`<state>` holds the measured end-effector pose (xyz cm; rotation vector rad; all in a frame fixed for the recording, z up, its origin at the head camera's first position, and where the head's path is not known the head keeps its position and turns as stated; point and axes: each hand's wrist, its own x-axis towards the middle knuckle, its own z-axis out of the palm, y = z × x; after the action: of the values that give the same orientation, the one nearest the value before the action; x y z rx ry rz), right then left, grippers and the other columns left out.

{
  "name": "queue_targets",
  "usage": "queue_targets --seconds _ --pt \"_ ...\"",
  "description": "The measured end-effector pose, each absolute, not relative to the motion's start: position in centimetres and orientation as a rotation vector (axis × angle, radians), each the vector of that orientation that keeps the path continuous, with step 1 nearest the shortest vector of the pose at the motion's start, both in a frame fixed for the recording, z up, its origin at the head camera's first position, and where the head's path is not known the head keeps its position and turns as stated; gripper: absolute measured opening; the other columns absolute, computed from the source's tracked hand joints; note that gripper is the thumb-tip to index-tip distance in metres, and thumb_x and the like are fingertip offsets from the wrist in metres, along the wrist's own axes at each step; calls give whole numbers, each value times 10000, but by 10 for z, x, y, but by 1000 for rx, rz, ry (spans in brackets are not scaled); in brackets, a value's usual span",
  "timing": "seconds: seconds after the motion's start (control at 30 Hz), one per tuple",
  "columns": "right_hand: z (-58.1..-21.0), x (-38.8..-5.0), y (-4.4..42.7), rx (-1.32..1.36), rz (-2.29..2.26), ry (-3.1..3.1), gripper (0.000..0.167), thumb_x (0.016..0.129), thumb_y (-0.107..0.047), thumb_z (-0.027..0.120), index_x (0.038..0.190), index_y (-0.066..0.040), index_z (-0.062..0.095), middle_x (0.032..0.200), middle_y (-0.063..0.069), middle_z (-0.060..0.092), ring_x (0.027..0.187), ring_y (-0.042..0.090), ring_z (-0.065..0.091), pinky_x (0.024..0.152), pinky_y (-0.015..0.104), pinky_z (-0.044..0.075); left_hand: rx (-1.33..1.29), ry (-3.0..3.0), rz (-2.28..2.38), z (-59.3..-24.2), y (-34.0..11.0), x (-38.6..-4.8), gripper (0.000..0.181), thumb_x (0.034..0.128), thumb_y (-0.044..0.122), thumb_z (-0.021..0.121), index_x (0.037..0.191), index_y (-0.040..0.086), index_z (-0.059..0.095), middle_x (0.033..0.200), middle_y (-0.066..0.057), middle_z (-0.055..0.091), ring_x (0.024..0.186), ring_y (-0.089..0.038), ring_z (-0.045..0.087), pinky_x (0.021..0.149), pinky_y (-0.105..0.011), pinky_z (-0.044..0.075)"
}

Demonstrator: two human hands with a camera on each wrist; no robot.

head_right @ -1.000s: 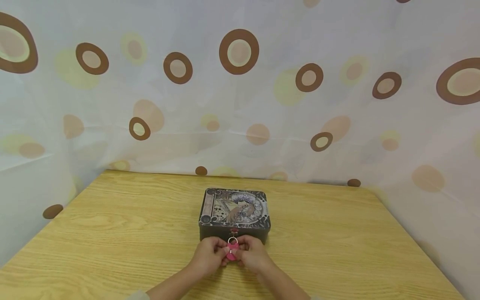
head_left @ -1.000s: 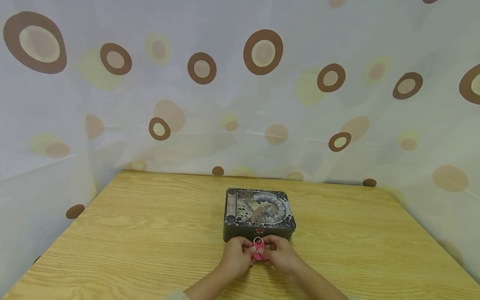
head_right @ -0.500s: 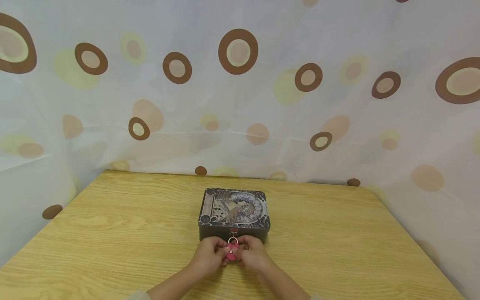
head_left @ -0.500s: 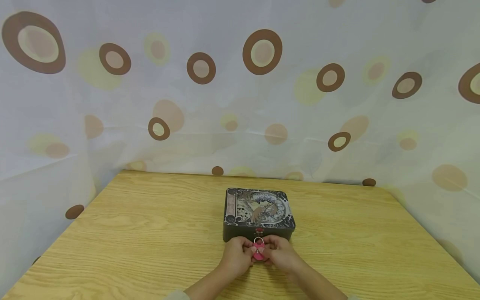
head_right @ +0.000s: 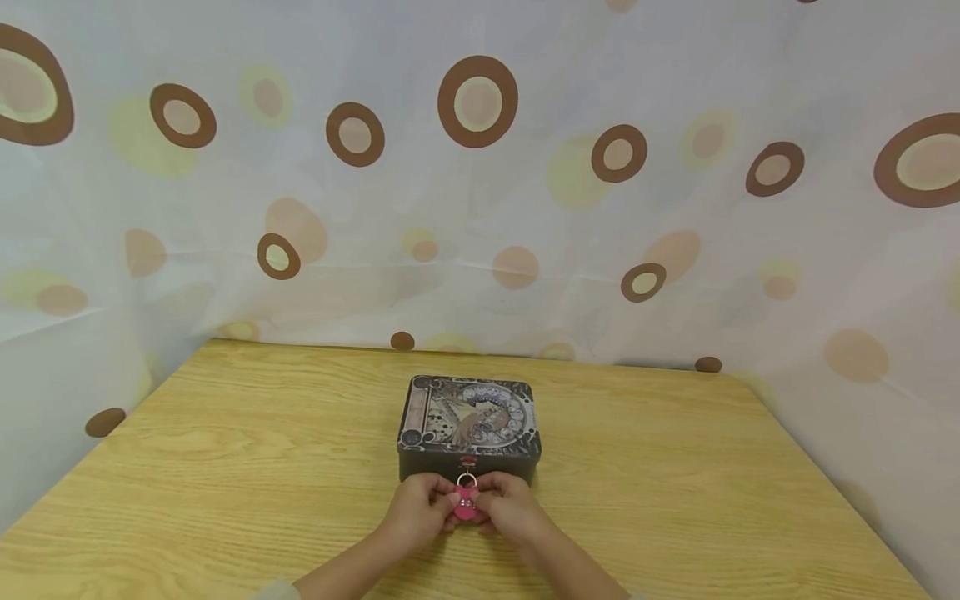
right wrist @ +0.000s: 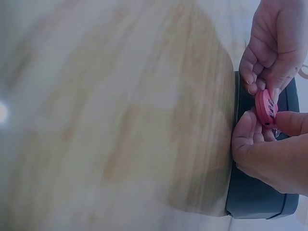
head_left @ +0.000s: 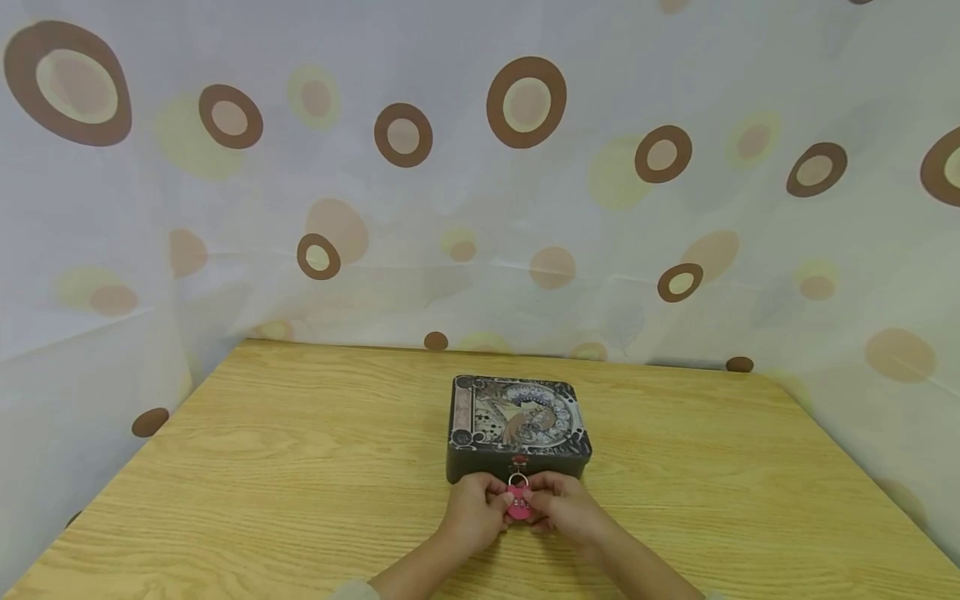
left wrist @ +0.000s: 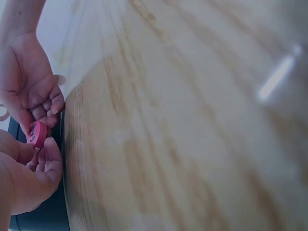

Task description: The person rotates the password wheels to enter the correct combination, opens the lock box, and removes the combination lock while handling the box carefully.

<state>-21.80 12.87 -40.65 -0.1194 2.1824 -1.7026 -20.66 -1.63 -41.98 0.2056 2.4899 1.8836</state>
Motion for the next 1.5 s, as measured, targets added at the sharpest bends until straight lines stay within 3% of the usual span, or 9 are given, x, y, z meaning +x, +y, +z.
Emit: queue_targets --seconds 0.4,1.5 --pt "-410 -220 131 -177 -1712 2158 319 876 -2 533 1133 169 453 900 61 614 722 73 588 628 214 515 203 2461 1910 -419 -17 -206 75 861 -44 574 818 -106 581 635 -109 595 543 -103 566 479 -212 516" --pt "-407 -218 126 -176 -1653 2301 310 853 9 524 1118 164 481 896 119 630 715 89 565 623 253 494 226 2500 1893 -420 -16 -207 72 852 -47 580 799 -95 581 619 -100 586 521 -101 554 455 -202 496"
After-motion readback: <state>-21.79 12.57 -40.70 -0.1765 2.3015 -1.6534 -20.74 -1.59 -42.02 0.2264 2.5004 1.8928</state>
